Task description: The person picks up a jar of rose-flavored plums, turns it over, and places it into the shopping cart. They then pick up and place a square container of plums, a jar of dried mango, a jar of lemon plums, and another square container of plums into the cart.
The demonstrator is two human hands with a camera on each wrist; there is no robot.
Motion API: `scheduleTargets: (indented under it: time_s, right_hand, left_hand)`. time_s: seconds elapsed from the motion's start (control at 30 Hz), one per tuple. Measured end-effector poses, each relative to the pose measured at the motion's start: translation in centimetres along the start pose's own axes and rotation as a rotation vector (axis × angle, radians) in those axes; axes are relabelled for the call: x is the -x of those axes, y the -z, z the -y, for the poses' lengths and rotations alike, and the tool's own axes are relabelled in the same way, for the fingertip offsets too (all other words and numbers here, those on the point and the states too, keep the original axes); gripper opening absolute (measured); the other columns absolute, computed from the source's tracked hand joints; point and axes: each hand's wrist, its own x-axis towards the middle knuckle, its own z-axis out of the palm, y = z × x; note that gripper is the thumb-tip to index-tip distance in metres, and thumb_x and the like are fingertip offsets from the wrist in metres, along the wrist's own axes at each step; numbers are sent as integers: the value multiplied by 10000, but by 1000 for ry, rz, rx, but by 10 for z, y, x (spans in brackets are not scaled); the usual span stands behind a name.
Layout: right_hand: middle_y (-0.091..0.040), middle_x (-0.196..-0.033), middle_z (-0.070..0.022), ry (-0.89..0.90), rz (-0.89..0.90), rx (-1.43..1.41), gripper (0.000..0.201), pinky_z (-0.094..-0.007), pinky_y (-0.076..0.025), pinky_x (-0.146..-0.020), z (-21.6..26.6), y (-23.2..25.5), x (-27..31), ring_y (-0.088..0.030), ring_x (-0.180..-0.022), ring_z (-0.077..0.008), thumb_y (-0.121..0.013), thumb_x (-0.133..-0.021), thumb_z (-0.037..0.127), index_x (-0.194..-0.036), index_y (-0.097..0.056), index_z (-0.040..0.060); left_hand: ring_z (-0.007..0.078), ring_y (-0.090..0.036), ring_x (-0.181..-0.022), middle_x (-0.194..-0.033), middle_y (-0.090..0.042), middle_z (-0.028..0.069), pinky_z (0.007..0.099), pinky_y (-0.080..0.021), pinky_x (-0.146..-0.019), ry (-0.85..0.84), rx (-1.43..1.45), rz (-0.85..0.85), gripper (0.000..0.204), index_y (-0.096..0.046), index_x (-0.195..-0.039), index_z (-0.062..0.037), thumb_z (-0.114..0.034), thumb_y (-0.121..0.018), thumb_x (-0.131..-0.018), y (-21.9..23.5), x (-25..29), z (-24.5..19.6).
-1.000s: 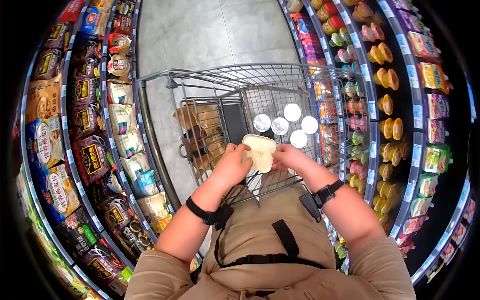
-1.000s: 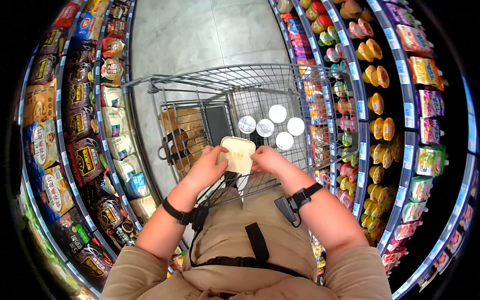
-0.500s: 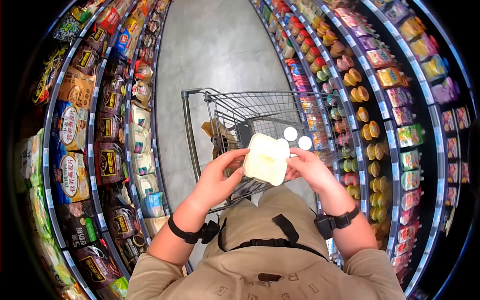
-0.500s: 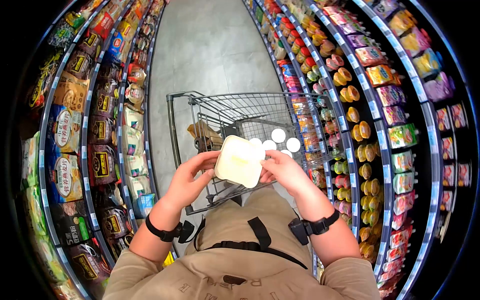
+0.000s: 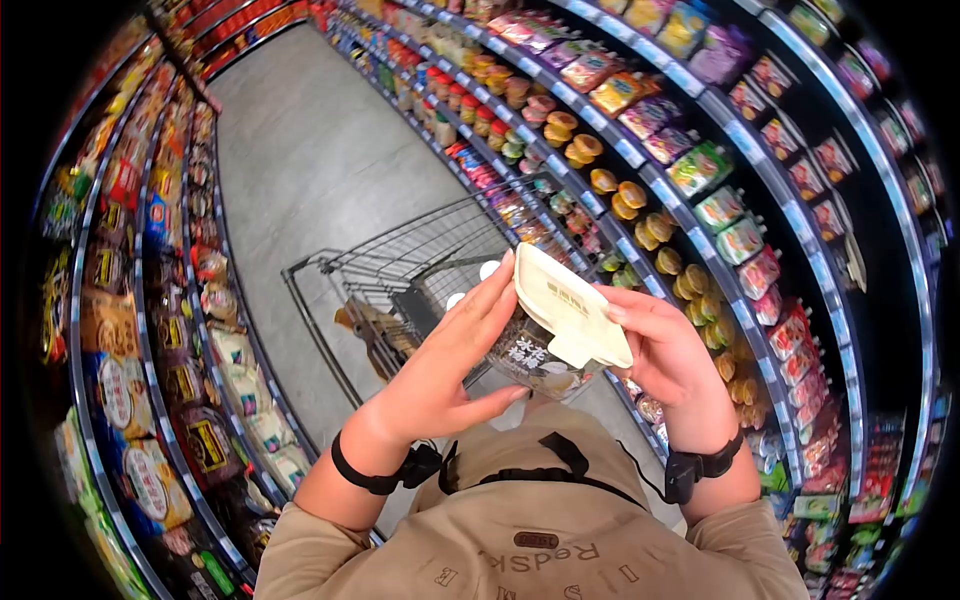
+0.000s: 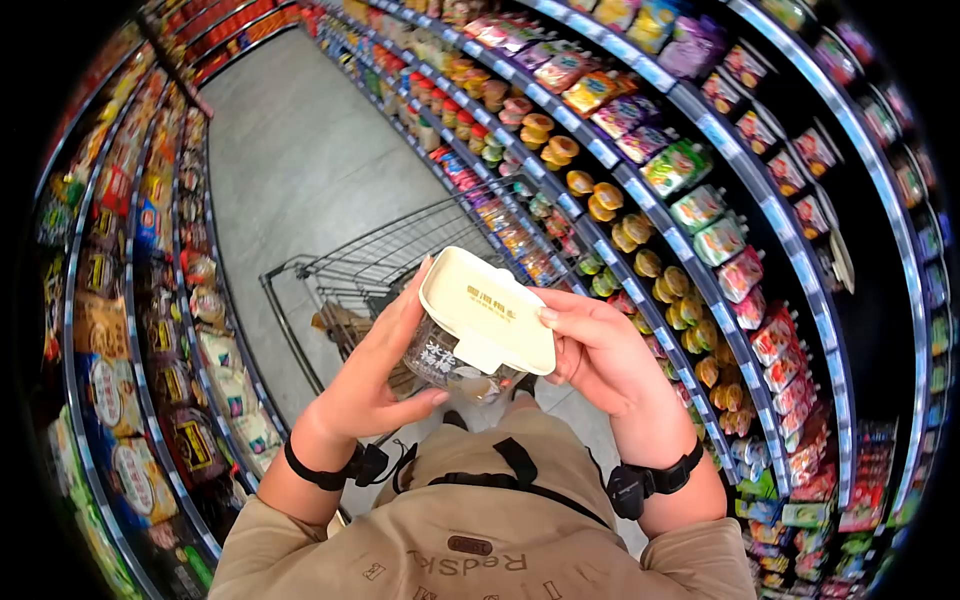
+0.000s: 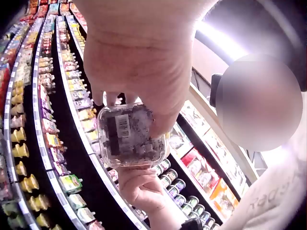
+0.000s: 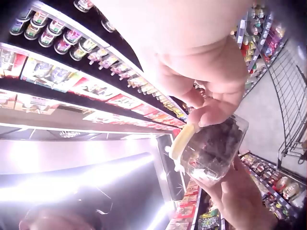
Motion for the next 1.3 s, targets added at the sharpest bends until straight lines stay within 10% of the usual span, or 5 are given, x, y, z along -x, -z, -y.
scheduleTargets:
  time_s: [0.7, 1.07, 1.3]
  right_hand:
    - [-555, -1460, -124, 446, -62, 329, 774, -366, -507, -986, 62, 185, 198, -596, -1226, -215, -664, -1018, 416, -1616, -339, 48]
    - [-660, -1295, -250, 627, -810, 1091, 669, -438, -521, -987, 125, 240, 289, -657, -1186, -414, -773, -926, 293, -1499, -502, 79]
    - [-649, -1298, -258, 854, -897, 1183, 631, -450, -522, -983, 165, 269, 322, -650, -1173, -422, -778, -913, 227, -1455, -517, 38]
  left_hand:
    - [406, -422, -1465, -1624, -364, 233, 450, -402, -1177, -42, 160, 287, 1036, -348, -1592, -43, -60, -897, -714, -205, -215, -22]
    - [410, -457, -1433, -1612, -343, 217, 467, -480, -1123, -260, 48, 321, 968, -436, -1539, -79, 17, -877, -682, -323, -325, -56]
    - [457, -396, -1467, -1604, -303, 266, 512, -435, -1168, -445, 45, 227, 956, -439, -1532, -65, 34, -867, -683, -366, -372, -76]
